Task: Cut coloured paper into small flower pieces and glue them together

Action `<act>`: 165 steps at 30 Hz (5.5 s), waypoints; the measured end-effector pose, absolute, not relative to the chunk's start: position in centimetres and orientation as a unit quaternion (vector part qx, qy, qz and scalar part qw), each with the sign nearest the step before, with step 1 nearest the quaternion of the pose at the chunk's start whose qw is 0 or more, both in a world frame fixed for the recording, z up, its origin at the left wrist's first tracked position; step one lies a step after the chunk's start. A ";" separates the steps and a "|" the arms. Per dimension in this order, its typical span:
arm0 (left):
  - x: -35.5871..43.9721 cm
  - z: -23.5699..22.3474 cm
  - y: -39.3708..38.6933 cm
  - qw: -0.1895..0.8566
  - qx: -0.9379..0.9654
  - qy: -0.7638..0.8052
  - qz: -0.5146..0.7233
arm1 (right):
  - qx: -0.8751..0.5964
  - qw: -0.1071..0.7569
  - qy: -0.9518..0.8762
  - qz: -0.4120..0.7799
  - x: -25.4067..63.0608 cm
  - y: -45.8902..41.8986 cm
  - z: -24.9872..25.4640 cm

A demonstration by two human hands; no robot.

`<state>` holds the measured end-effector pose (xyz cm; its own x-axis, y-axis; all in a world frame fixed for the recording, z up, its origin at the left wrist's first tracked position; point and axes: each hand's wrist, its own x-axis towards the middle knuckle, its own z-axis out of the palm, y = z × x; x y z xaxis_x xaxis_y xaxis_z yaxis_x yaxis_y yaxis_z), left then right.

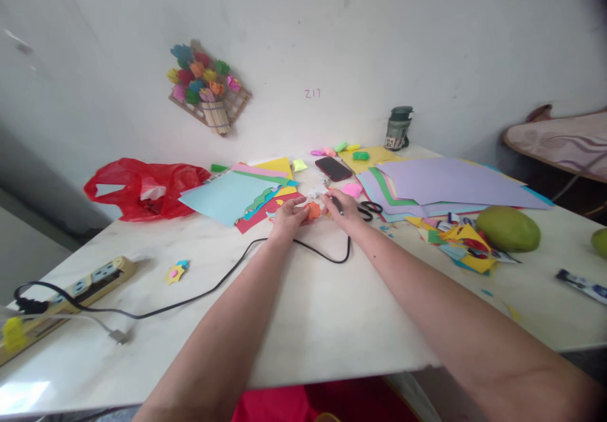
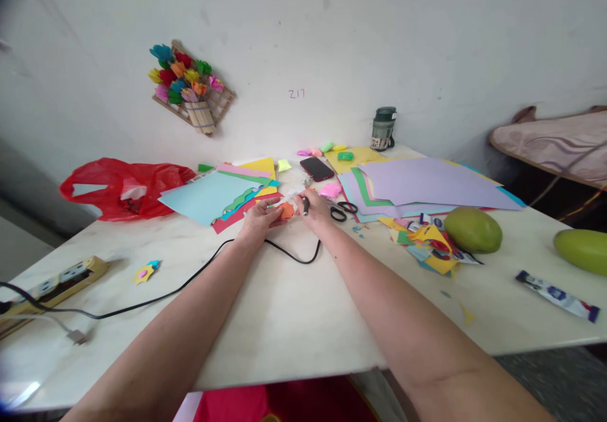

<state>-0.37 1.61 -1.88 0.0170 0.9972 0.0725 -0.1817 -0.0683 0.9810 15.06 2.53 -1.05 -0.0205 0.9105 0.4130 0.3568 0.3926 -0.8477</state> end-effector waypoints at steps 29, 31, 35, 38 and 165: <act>-0.5 -1.8 1.5 0.560 0.503 0.424 0.503 | -0.400 0.556 -0.622 0.380 14.9 4.4 -3.5; -0.4 -1.8 1.5 0.559 0.503 0.435 0.495 | -0.398 0.557 -0.618 0.386 14.8 4.5 -3.7; -0.4 -1.7 1.5 0.568 0.488 0.439 0.496 | -0.396 0.557 -0.613 0.396 14.7 4.4 -3.6; -0.5 -1.7 1.5 0.575 0.487 0.435 0.493 | -0.413 0.550 -0.605 0.402 14.5 4.2 -3.3; -0.2 -1.4 1.3 0.512 0.520 0.509 0.457 | -0.443 0.542 -0.632 0.333 15.1 4.0 -2.9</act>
<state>-0.20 1.29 -1.40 0.0647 0.9969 -0.0450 0.0615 0.0410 0.9973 15.11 4.03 -2.89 -0.0203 0.9202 0.3909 0.1987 0.3869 -0.9005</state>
